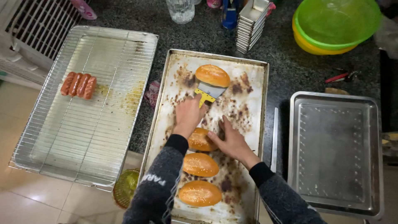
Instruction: Slicing buns, inserting sausages, and piping sauce to prepare hot dogs on a baking tray.
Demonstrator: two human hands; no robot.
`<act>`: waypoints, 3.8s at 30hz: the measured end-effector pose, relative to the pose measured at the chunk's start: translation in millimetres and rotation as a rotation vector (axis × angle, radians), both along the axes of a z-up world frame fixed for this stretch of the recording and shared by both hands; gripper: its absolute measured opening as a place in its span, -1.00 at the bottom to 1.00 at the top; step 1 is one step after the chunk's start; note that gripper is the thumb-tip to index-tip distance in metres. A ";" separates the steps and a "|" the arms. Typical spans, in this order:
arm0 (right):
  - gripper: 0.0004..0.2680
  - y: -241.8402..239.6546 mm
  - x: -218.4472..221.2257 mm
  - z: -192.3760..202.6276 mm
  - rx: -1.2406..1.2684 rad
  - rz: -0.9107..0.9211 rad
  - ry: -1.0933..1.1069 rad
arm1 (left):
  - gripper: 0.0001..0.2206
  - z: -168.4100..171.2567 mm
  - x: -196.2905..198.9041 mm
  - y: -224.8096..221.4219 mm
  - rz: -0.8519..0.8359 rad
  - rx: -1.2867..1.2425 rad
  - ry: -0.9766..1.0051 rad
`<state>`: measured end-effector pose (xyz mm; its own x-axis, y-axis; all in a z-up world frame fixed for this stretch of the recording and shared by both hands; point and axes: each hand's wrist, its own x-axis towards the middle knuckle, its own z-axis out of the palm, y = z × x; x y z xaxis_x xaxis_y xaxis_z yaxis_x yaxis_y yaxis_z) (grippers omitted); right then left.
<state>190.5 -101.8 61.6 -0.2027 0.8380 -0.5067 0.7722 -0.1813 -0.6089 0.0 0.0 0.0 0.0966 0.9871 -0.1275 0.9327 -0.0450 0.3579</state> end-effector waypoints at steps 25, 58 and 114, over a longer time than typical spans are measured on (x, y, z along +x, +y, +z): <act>-0.63 -104.0 -43.7 67.6 0.378 -0.433 0.473 | -0.55 174.9 6.0 -183.2 -0.065 0.199 -0.774; -0.80 184.9 175.6 -58.0 -0.305 -1.679 1.468 | -0.37 118.0 37.0 -245.6 0.241 -0.326 -0.740; -0.80 -189.9 106.7 -41.4 0.487 -0.721 -0.247 | -0.35 102.2 -60.2 -387.3 -0.070 -0.361 -0.726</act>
